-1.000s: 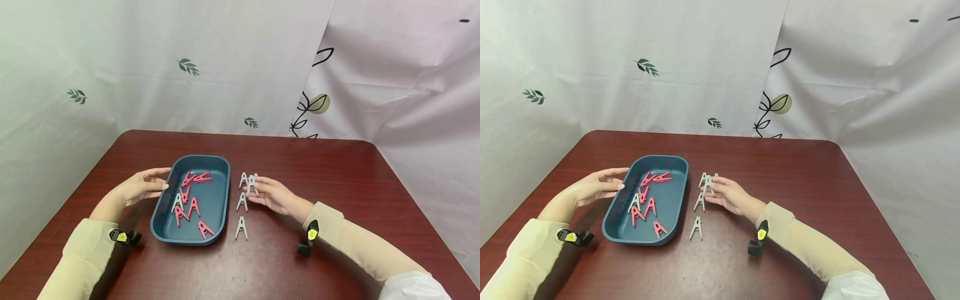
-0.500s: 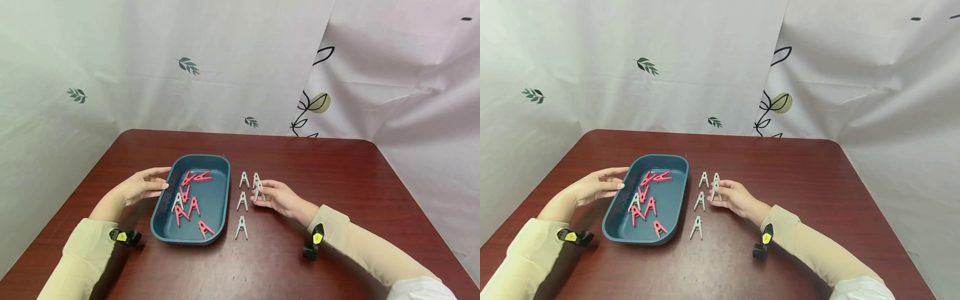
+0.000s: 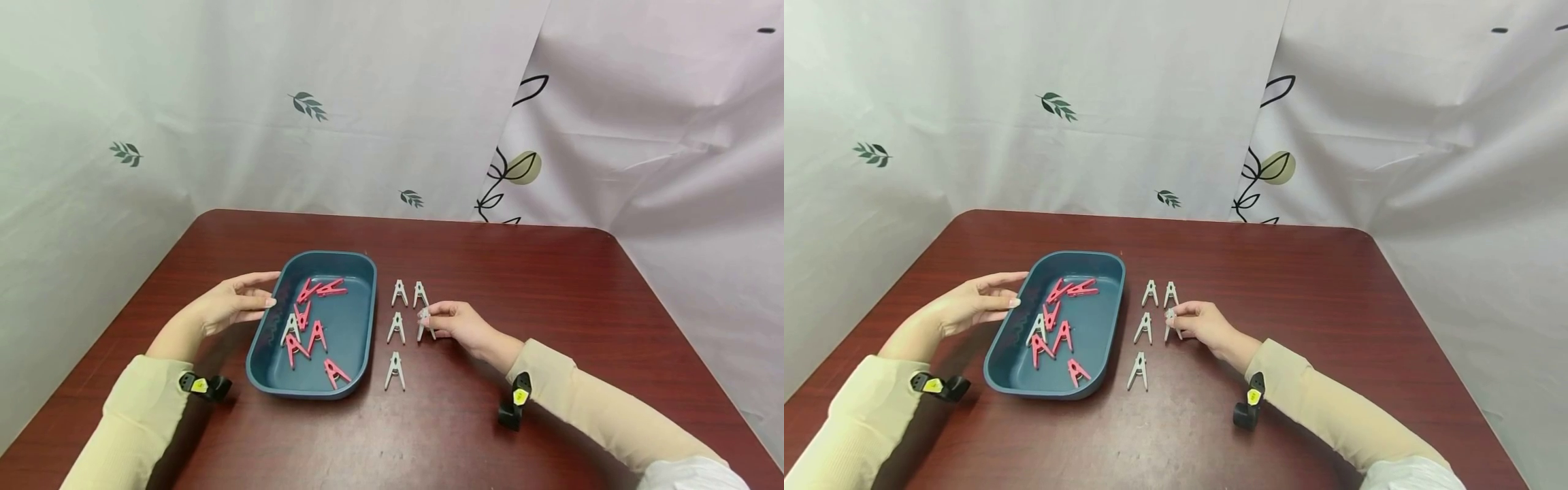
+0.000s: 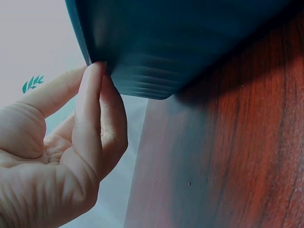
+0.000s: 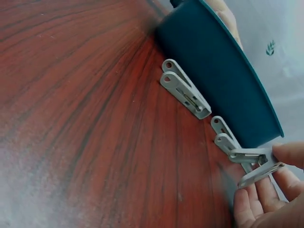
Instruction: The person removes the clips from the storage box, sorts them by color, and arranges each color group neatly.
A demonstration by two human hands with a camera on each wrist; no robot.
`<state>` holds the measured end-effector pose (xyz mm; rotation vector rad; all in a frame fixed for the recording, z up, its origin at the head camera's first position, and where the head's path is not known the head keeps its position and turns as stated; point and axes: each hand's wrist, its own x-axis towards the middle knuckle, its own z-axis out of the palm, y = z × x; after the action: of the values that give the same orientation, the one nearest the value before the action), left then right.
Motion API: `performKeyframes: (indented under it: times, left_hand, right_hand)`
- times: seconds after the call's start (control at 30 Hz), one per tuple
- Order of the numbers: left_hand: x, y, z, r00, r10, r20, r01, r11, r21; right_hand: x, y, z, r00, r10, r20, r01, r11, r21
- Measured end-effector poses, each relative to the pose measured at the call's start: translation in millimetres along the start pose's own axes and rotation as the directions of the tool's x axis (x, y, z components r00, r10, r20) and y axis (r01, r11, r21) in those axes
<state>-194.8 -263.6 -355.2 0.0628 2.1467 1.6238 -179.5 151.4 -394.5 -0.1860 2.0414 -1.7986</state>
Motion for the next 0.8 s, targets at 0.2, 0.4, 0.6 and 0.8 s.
performKeyframes:
  times: [0.2, 0.4, 0.6, 0.8]
  left_hand:
    - [0.0, -0.4, -0.2, 1.000, 0.001, 0.002, -0.001, 1.000, -0.005]
    - [-0.4, -0.9, -0.9, 1.000, -0.002, 0.000, 0.002, 1.000, -0.009]
    - [0.2, -1.3, -1.1, 1.000, 0.006, 0.002, -0.006, 1.000, -0.013]
    - [1.3, -2.3, -0.9, 1.000, 0.009, -0.001, -0.009, 1.000, -0.002]
  right_hand:
    - [0.9, 3.8, 0.0, 0.998, -0.042, -0.037, 0.037, 0.991, -0.130]
    - [4.8, 5.8, -2.9, 0.992, -0.126, -0.030, 0.113, 0.957, -0.268]
    - [7.2, 2.8, -4.8, 0.989, -0.145, -0.026, 0.124, 0.916, -0.382]
    - [9.6, -1.1, -5.6, 0.992, -0.122, -0.025, 0.096, 0.881, -0.463]
